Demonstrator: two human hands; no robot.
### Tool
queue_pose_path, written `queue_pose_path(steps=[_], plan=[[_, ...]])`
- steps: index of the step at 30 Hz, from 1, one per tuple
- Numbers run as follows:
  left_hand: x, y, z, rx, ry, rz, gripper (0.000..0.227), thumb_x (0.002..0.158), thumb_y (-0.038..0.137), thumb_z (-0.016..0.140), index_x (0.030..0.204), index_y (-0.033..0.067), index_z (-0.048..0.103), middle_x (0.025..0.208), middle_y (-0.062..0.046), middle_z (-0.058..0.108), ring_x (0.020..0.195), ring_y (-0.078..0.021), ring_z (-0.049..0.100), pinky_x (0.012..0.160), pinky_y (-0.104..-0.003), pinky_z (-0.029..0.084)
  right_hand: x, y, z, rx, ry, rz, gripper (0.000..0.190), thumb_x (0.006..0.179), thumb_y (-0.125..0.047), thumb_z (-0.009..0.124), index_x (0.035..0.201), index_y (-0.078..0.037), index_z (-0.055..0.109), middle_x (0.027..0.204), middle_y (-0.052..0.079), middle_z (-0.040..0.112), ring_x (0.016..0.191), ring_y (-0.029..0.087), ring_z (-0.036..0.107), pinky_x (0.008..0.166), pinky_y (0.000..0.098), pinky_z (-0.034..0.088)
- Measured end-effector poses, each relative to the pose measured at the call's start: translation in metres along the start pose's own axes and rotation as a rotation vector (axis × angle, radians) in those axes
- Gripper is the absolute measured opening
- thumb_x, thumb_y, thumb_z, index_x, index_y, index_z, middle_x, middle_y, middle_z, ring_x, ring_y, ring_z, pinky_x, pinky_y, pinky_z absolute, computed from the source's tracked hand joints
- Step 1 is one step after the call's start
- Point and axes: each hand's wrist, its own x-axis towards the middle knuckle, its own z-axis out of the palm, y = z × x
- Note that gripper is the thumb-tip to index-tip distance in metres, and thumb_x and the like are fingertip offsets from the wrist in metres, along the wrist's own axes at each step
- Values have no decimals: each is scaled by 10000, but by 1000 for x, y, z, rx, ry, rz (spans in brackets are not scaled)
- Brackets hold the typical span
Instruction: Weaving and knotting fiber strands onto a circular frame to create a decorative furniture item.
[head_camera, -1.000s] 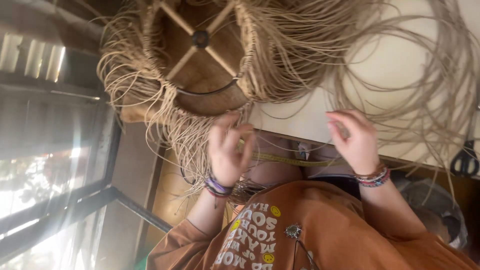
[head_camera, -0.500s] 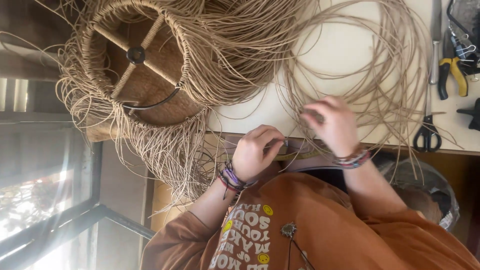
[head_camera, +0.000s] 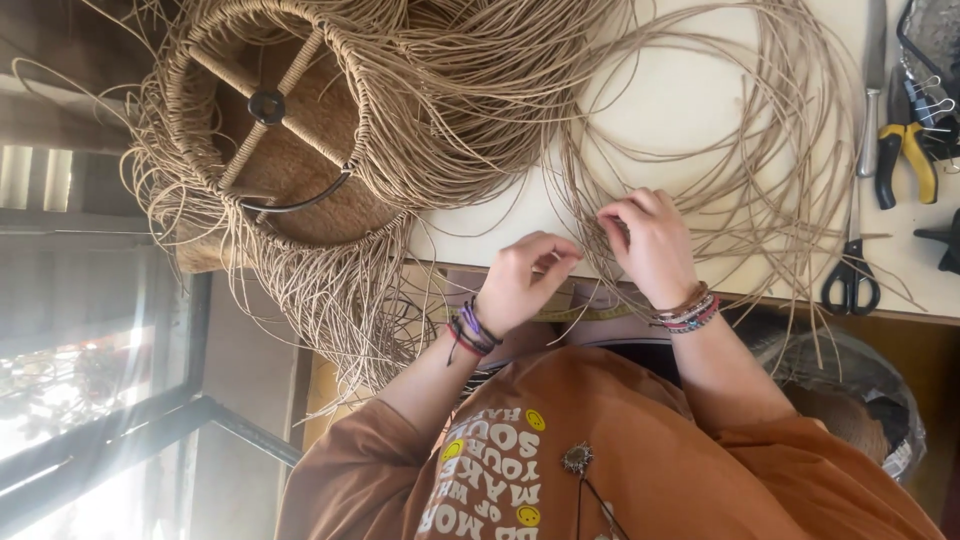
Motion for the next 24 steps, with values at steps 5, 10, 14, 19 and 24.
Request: queue_pose_path(steps=[5, 10, 14, 19, 24], plan=[[14, -13, 6, -128, 31, -111, 120, 979, 141, 674, 1065, 84, 736, 902, -106, 738, 713, -190, 751, 637, -283, 601, 3, -2, 2, -5, -18, -42, 83, 865, -110, 788, 928, -124, 734, 878, 50, 627, 863, 282, 637, 756, 393, 562], [24, -18, 13, -521, -10, -395, 311, 1044, 273, 580, 1249, 55, 667, 1001, -164, 735, 693, -169, 730, 634, -267, 631, -1, -11, -20, -36, 68, -127, 38, 977, -79, 694, 1001, -108, 702, 956, 59, 606, 870, 287, 614, 783, 399, 554], [36, -15, 7, -1050, 91, -258, 319, 1099, 375, 478, 1140, 91, 617, 1126, -109, 704, 1064, -205, 679, 928, -361, 539, -25, 16, -2, -24, 71, -113, 92, 1032, -176, 655, 1087, -206, 722, 838, -20, 612, 773, 206, 663, 731, 324, 570], [28, -4, -26, -1313, 174, 10, 390, 1130, 380, 327, 884, 166, 541, 690, 13, 561, 764, -189, 688, 850, -347, 570, -9, -15, -36, 649, 77, 223, 122, 1086, 13, 476, 1125, 13, 592, 1149, 212, 738, 919, 315, 747, 693, 343, 610], [-4, 3, -47, -1127, 365, -9, 391, 1138, 337, 268, 850, 154, 460, 588, 135, 233, 458, -23, 284, 472, -200, 348, -6, -29, -32, 1745, 201, 573, 123, 1007, -71, 563, 999, -188, 525, 1322, 78, 687, 1208, 228, 698, 1017, 366, 591]])
